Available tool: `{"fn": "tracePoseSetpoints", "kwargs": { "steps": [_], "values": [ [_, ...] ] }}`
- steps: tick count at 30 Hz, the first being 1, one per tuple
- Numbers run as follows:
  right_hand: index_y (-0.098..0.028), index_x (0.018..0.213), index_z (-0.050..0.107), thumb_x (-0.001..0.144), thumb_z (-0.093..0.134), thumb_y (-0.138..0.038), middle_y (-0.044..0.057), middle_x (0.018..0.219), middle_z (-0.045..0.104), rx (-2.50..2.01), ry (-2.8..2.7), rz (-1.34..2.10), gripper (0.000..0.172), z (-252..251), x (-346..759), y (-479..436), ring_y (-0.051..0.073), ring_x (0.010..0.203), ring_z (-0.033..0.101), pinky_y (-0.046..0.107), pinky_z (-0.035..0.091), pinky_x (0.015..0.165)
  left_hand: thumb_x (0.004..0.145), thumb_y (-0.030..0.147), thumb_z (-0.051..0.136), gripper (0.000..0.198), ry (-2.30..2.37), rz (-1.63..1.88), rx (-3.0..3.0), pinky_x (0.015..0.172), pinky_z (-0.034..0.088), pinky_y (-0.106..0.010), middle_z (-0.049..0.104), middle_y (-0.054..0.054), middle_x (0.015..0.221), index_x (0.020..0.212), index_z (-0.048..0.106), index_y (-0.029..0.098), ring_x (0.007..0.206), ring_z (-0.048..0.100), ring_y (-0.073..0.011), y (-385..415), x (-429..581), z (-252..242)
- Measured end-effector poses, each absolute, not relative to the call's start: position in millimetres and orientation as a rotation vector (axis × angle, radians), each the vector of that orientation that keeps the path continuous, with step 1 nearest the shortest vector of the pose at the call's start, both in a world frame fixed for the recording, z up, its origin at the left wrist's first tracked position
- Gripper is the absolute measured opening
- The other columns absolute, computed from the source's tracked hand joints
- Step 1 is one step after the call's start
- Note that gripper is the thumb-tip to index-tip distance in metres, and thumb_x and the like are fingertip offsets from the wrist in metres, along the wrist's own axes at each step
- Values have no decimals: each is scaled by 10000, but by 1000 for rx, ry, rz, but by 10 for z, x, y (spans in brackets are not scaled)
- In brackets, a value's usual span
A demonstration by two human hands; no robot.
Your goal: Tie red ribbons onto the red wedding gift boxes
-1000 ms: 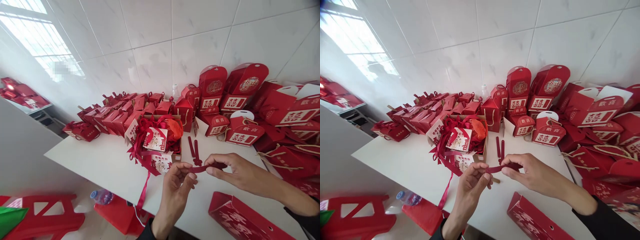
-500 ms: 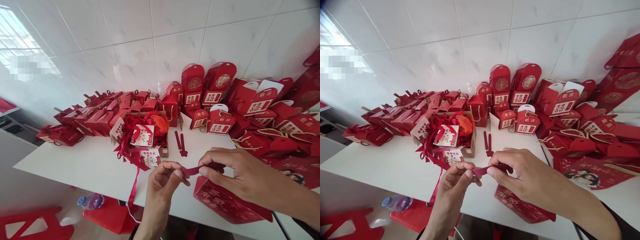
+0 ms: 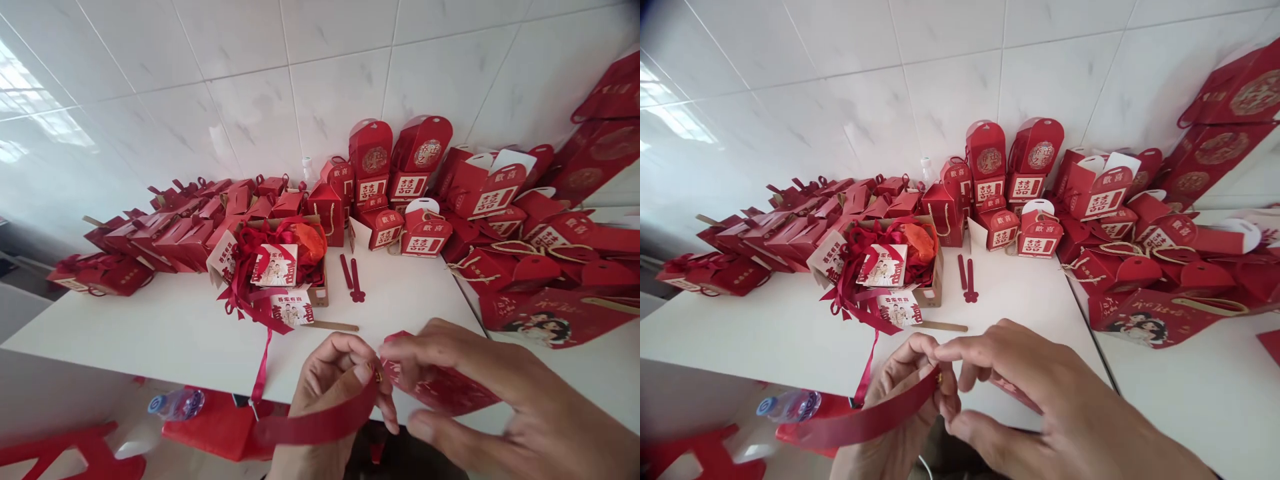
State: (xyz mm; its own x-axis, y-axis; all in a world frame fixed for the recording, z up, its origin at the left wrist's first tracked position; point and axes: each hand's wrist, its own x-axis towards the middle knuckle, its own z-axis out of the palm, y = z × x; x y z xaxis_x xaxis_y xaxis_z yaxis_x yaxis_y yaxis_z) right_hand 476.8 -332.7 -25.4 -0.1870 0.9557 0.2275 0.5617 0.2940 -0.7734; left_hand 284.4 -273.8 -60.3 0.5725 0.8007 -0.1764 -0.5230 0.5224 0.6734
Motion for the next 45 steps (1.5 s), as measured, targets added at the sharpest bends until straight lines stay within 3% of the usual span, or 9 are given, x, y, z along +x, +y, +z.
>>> {"fn": "tracePoseSetpoints", "kwargs": {
  "steps": [4,8,12,15,19,26,30,38,45],
  "values": [
    [-418,1129,652,997,666,-345,-13,982,720,-1301,-1852,696,152,-356,4619,-3275,185,837,721,295,607,693,674,458,922,364,555,796,609,494,510,-230,660,-11,653,748,689,189,515,610,-120,-2797,2900,-603],
    [-374,1020,644,1009,649,-316,-10,900,691,-1281,-1791,768,59,-376,4638,-3322,183,793,701,301,599,686,710,378,907,285,623,792,641,507,539,-271,702,-13,651,794,713,187,489,651,-152,-2851,2901,-636],
    [-370,1010,631,1012,637,-322,5,948,687,-1294,-1768,739,49,-376,4667,-3397,209,907,702,313,600,739,744,388,886,265,654,787,713,542,559,-295,722,-21,705,839,730,195,549,688,-175,-2905,2868,-687],
    [-381,1041,617,1017,623,-314,-2,1007,689,-1324,-1773,717,71,-410,4658,-3452,210,980,694,318,598,793,779,352,861,210,641,823,791,495,469,-218,708,-29,788,821,728,196,564,617,-111,-2928,2857,-728],
    [-370,1067,602,1024,606,-263,-9,988,697,-1345,-1733,744,116,-458,4628,-3525,190,904,707,299,601,753,816,313,831,158,595,794,799,524,425,-187,636,-6,744,818,730,192,564,513,-66,-2919,2840,-789],
    [-299,996,573,1041,618,-254,-40,911,672,-1290,-1738,690,78,-497,4546,-3685,108,823,690,177,560,725,912,308,742,138,326,613,970,548,433,-160,648,-25,824,930,700,177,610,554,-55,-2869,2745,-1004],
    [-274,985,555,1037,623,-215,-35,895,664,-1309,-1775,630,104,-536,4535,-3737,95,806,685,156,554,748,882,355,785,228,514,619,1019,550,381,-153,619,-9,813,866,690,148,589,523,-22,-2941,2738,-982],
    [-380,1130,603,1000,666,-223,-49,1028,672,-1438,-1677,842,213,-596,4620,-3823,117,979,676,197,550,844,927,326,720,179,360,545,963,545,452,-176,629,-26,788,920,672,154,590,576,-65,-2921,2739,-1038],
    [-349,1027,648,1009,665,-246,-71,919,673,-1359,-1550,927,106,-616,4593,-3748,99,859,642,188,498,763,882,225,773,46,390,604,888,575,494,-175,646,-20,856,880,758,182,620,608,-57,-2893,2766,-958]
  ]
}}
